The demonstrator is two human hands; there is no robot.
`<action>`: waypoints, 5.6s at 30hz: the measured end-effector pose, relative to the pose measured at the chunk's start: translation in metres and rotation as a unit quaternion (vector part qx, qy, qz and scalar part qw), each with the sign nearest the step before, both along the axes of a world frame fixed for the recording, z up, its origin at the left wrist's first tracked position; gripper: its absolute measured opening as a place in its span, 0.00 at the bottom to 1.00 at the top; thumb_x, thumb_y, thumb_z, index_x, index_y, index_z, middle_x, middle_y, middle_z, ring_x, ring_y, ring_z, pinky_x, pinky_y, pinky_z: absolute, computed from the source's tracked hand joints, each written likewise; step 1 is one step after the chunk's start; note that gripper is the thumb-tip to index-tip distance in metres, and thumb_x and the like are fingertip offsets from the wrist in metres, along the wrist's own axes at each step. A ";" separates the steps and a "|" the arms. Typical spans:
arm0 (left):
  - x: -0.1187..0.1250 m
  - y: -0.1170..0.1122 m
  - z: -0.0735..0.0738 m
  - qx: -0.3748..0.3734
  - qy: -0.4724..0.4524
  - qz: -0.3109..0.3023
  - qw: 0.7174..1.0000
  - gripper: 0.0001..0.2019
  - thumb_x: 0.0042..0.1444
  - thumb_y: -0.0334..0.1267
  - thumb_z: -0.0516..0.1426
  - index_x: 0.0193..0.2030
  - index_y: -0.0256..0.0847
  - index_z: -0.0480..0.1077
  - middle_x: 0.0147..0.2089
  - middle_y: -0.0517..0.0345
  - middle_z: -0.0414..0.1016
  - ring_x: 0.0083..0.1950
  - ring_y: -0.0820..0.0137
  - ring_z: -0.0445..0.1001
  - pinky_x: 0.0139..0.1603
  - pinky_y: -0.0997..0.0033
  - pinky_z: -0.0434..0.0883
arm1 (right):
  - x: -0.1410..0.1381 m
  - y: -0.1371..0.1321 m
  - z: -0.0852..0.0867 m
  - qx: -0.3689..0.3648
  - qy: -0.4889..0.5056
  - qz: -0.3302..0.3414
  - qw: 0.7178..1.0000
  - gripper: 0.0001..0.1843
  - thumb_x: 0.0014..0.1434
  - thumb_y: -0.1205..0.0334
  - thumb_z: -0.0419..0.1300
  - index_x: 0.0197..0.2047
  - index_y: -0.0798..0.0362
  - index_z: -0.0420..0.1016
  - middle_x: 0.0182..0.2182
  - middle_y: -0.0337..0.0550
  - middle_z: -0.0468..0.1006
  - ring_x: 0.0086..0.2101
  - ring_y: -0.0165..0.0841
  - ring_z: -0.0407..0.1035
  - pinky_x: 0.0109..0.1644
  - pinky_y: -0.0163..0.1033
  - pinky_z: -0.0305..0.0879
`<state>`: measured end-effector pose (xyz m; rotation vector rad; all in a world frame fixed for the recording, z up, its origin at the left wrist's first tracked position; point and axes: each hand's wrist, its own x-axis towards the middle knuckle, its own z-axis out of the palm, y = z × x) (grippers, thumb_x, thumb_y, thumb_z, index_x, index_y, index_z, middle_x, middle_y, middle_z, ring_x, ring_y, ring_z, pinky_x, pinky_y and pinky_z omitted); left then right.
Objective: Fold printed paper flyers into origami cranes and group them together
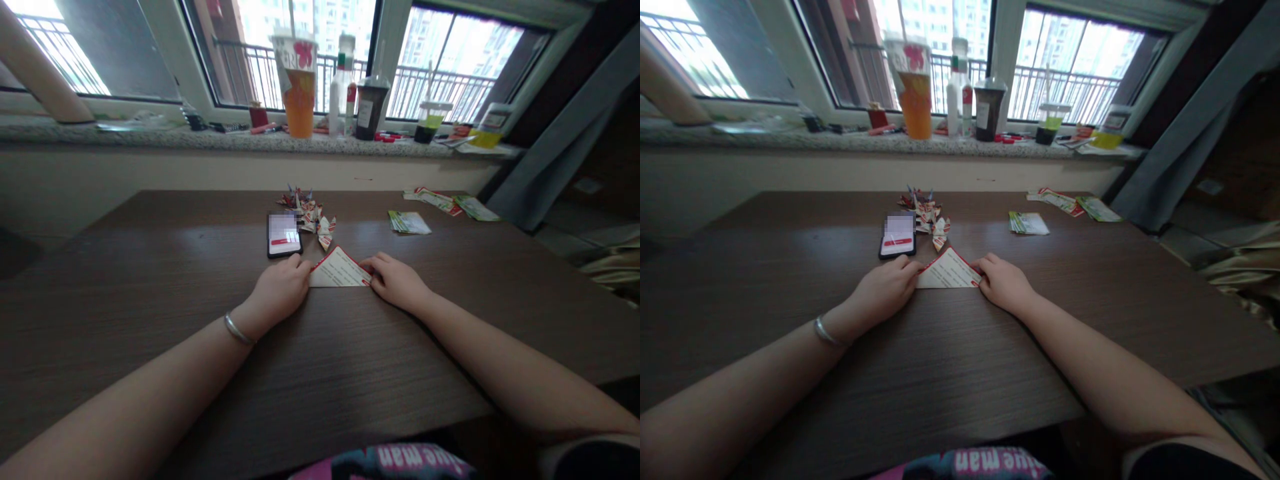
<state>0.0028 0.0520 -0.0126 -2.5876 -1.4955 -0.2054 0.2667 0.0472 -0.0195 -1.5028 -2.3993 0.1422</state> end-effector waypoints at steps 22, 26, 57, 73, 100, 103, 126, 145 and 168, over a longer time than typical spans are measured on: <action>-0.001 0.002 -0.001 0.050 -0.264 -0.232 0.935 0.06 0.60 0.30 0.53 0.42 0.38 0.70 0.43 0.51 0.71 0.44 0.67 0.70 0.44 0.65 0.71 | 0.001 -0.008 0.007 0.118 0.156 0.132 0.972 0.04 0.60 0.64 0.58 0.37 0.51 0.74 0.34 0.43 0.79 0.36 0.34 0.72 0.42 0.41 0.68; 0.000 0.001 0.000 0.008 -0.258 -0.305 0.917 0.08 0.59 0.28 0.53 0.42 0.40 0.71 0.47 0.51 0.72 0.48 0.67 0.71 0.50 0.65 0.71 | 0.000 -0.009 0.010 0.096 0.134 0.204 0.965 0.04 0.61 0.65 0.57 0.38 0.51 0.74 0.38 0.42 0.80 0.41 0.34 0.73 0.47 0.41 0.68; 0.004 -0.009 0.004 -0.144 -0.171 -0.316 0.922 0.17 0.55 0.44 0.61 0.50 0.41 0.69 0.59 0.46 0.66 0.62 0.59 0.63 0.63 0.55 0.62 | -0.006 -0.011 0.011 0.043 0.025 0.240 0.969 0.07 0.63 0.61 0.56 0.38 0.50 0.76 0.40 0.44 0.80 0.43 0.34 0.73 0.49 0.41 0.68; 0.011 -0.016 0.010 -0.028 -0.143 -0.265 0.953 0.11 0.65 0.40 0.50 0.36 0.39 0.70 0.35 0.54 0.73 0.37 0.68 0.72 0.37 0.69 0.68 | -0.011 -0.015 0.016 -0.015 0.060 0.236 0.970 0.07 0.60 0.62 0.59 0.41 0.49 0.76 0.39 0.42 0.79 0.42 0.33 0.72 0.47 0.39 0.68; 0.003 0.003 -0.001 -0.092 -0.227 -0.127 0.961 0.10 0.59 0.36 0.53 0.29 0.39 0.69 0.37 0.53 0.67 0.39 0.66 0.69 0.43 0.62 0.70 | -0.011 -0.010 0.004 0.032 0.079 0.199 0.976 0.10 0.61 0.66 0.57 0.44 0.50 0.77 0.39 0.43 0.81 0.40 0.34 0.74 0.46 0.40 0.69; 0.002 0.003 -0.003 -0.084 -0.251 -0.113 0.958 0.09 0.59 0.37 0.54 0.29 0.38 0.69 0.41 0.52 0.66 0.42 0.65 0.69 0.47 0.60 0.70 | -0.011 -0.009 0.004 0.041 0.074 0.205 0.975 0.10 0.62 0.65 0.57 0.44 0.50 0.77 0.40 0.44 0.81 0.41 0.34 0.73 0.47 0.41 0.69; 0.003 0.009 -0.009 -0.057 -0.221 -0.093 0.969 0.06 0.58 0.34 0.55 0.30 0.37 0.68 0.39 0.53 0.65 0.37 0.69 0.67 0.43 0.65 0.69 | -0.014 -0.005 -0.001 0.079 0.036 0.194 0.977 0.11 0.64 0.63 0.54 0.45 0.51 0.78 0.42 0.46 0.77 0.43 0.36 0.69 0.48 0.42 0.67; 0.004 0.008 -0.009 -0.058 -0.222 -0.084 0.970 0.06 0.57 0.32 0.55 0.29 0.37 0.66 0.37 0.54 0.65 0.37 0.69 0.67 0.41 0.67 0.69 | -0.014 -0.005 -0.003 0.084 0.024 0.173 0.981 0.12 0.64 0.61 0.55 0.44 0.48 0.80 0.41 0.44 0.78 0.41 0.34 0.69 0.46 0.40 0.67; -0.004 0.015 -0.009 -0.105 -0.236 -0.109 0.960 0.05 0.57 0.33 0.54 0.38 0.39 0.71 0.37 0.56 0.65 0.37 0.69 0.66 0.38 0.68 0.67 | -0.011 -0.005 -0.001 0.096 -0.034 0.170 0.980 0.14 0.65 0.58 0.53 0.50 0.44 0.78 0.40 0.44 0.77 0.39 0.35 0.67 0.41 0.39 0.64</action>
